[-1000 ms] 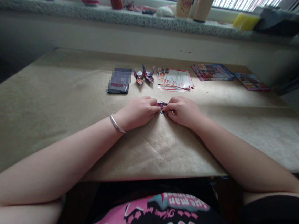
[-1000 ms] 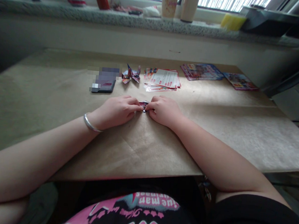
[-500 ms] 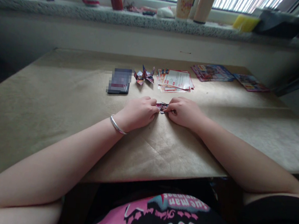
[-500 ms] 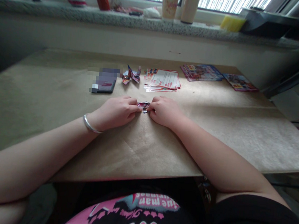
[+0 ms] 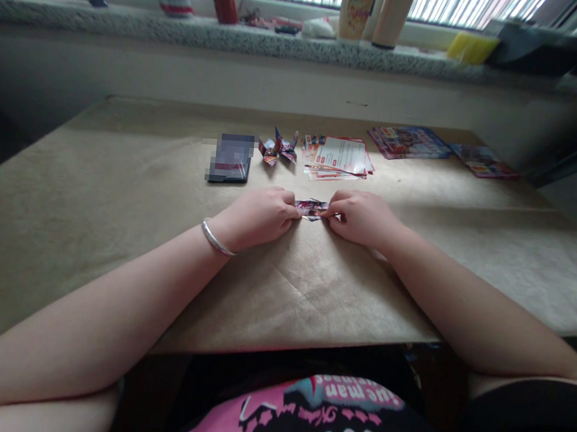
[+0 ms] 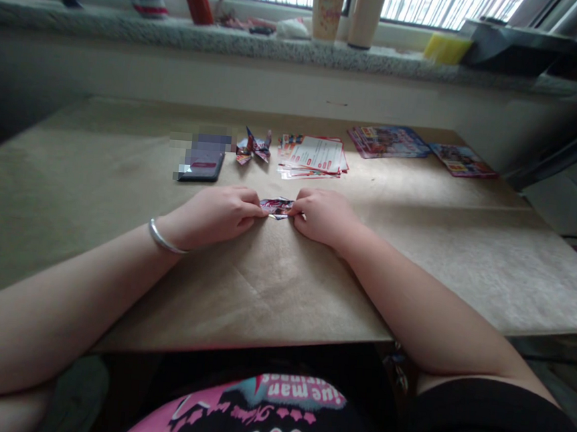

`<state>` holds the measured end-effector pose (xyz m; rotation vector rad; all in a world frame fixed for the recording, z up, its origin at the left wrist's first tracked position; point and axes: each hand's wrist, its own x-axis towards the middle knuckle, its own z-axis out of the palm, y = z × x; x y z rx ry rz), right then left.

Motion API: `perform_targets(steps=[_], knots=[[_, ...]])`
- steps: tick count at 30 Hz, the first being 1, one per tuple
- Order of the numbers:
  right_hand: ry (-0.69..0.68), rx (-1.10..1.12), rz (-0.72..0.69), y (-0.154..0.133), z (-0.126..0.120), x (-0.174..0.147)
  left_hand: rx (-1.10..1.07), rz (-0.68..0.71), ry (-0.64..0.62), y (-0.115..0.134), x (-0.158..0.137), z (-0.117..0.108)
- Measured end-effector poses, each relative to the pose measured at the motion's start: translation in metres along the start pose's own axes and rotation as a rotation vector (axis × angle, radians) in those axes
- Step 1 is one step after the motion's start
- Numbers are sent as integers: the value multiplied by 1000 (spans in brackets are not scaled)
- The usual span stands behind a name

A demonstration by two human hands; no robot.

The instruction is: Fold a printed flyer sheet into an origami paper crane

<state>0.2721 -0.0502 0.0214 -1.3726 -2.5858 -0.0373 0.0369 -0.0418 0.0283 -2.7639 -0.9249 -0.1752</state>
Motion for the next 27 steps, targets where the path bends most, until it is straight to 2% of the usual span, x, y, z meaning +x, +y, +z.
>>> perform_targets(steps=[6,11,20,27], knots=[[-17,1,-11,0,-1,0,-2,-43,-22,-1,-3,-2],[-29,24,21,0,-1,0,-43,-11,-12,-10,-6,0],[-58,37,59,0,-4,1,-5,-11,-1,-6,-3,3],[-77,110,58,8,-6,0,-70,10,46,-11,-3,6]])
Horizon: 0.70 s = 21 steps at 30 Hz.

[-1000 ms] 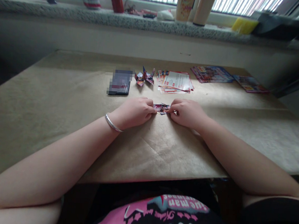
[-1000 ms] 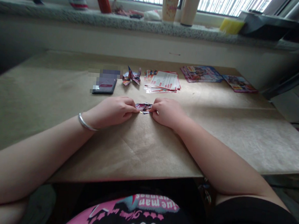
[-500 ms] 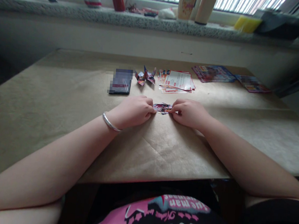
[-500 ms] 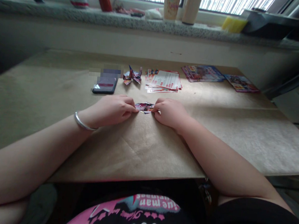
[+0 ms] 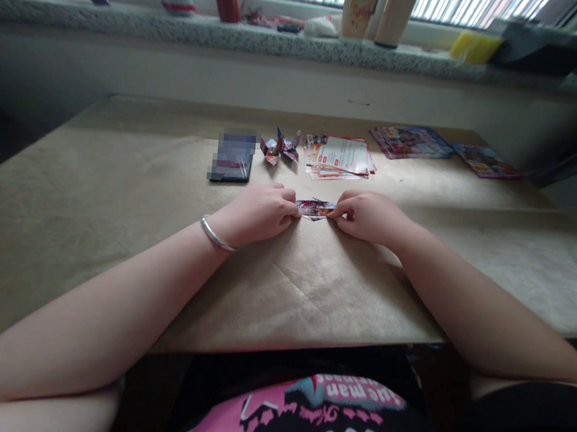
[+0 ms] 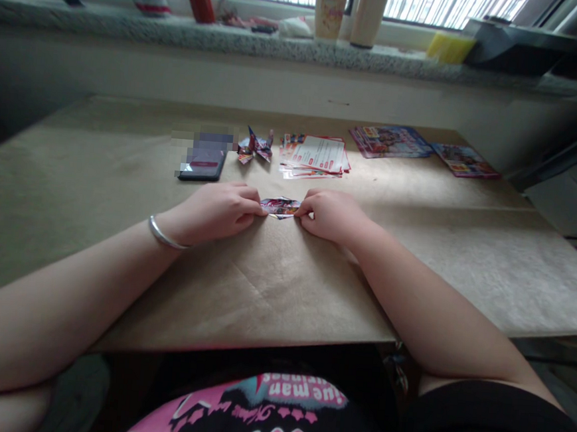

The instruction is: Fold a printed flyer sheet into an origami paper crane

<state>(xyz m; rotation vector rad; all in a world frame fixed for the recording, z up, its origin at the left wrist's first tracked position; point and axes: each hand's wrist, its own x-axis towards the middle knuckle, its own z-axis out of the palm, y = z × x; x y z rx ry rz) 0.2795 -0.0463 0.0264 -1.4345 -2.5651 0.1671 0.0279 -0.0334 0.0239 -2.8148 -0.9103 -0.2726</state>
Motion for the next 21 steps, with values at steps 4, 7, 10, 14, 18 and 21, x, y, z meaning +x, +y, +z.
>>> perform_targets(steps=[4,7,10,14,18,21], knots=[[7,30,8,3,2,0,11,-14,7,1,1,2],[41,18,-18,2,6,0,5,-20,34,3,3,6],[111,7,-74,1,11,1,-61,-67,96,3,4,13],[145,21,-103,-2,16,3,-107,-217,120,0,4,22],[191,42,-121,-1,18,3,-211,-247,26,-6,5,25],[275,77,-106,2,21,5,-256,-151,56,-8,6,24]])
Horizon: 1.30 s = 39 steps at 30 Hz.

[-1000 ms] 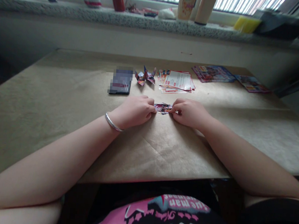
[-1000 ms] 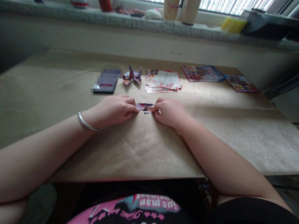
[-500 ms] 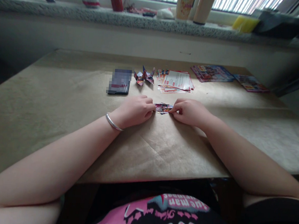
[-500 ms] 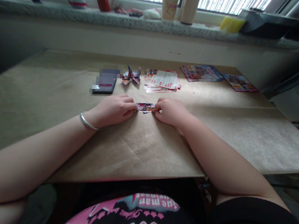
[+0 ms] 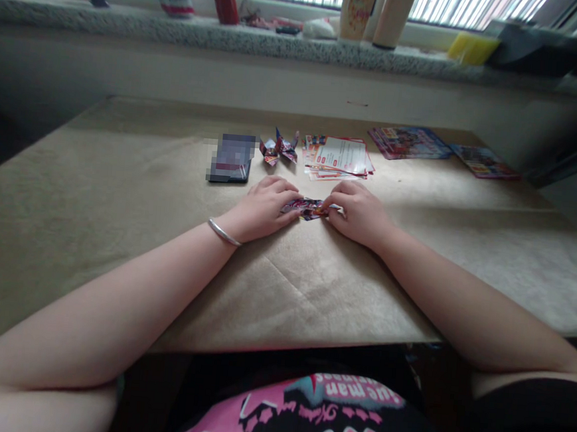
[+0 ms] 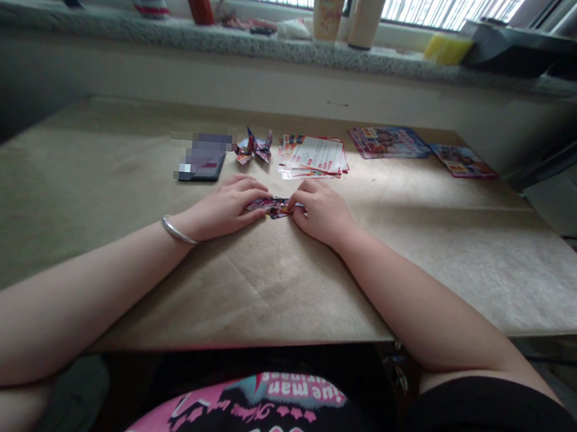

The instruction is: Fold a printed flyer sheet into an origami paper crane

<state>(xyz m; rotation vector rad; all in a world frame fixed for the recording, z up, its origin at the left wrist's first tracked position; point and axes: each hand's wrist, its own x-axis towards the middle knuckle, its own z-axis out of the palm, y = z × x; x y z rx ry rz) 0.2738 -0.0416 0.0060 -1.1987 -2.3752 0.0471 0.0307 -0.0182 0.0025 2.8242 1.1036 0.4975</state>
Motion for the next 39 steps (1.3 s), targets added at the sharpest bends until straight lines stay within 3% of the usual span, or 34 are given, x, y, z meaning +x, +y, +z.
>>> perform_targets(steps=[3,12,18,25,29,35,39], knots=[[37,77,35,1,3,1,-31,66,69,-1,1,0],[-99,309,174,-10,3,6,-112,168,169,4,-2,1],[-17,478,249,-18,3,5,-158,148,240,9,-3,3],[46,393,178,-20,6,3,-47,198,248,14,-1,0],[94,292,66,-23,4,1,84,198,240,15,0,-4],[-53,-30,-93,-24,2,0,273,226,102,15,1,-7],[-128,-160,-167,-22,3,2,251,213,51,15,3,-5]])
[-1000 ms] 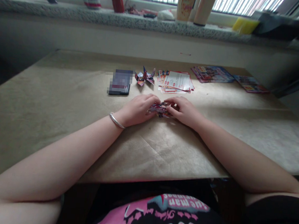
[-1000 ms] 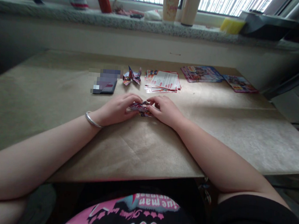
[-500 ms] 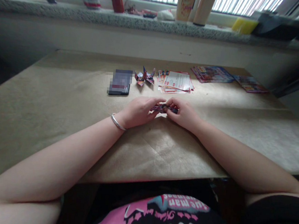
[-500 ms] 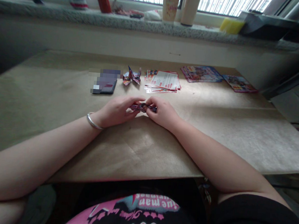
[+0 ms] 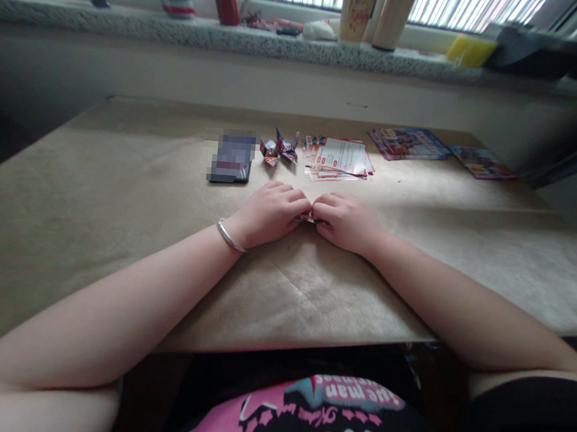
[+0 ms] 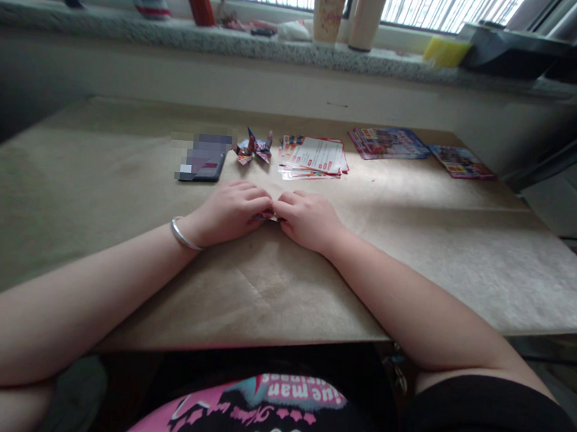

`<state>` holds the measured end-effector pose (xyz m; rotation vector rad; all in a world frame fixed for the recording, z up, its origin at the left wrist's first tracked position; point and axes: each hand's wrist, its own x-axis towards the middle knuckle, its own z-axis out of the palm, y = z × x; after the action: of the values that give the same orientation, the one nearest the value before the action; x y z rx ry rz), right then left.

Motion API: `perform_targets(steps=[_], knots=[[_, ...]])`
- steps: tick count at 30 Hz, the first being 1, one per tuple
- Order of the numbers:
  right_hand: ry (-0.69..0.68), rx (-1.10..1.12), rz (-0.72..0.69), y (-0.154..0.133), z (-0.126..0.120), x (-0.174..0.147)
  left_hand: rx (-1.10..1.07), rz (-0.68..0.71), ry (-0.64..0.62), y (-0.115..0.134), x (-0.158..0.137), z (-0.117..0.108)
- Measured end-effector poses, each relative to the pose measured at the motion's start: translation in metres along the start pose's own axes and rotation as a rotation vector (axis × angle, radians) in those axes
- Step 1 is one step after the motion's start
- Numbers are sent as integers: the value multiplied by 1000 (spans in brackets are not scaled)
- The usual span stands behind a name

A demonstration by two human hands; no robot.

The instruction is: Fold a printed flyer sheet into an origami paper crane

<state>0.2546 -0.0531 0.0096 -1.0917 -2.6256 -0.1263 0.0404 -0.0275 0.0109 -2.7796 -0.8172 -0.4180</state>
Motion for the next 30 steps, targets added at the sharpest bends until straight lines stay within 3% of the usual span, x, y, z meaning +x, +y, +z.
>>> perform_targets(steps=[8,25,30], knots=[[2,-93,11,-3,1,0,-165,23,29,-5,-5,2],[-34,-164,-17,-3,-1,2,-13,0,38,-1,-2,3],[-11,-147,-21,-2,1,1,-81,6,36,-2,-3,3]])
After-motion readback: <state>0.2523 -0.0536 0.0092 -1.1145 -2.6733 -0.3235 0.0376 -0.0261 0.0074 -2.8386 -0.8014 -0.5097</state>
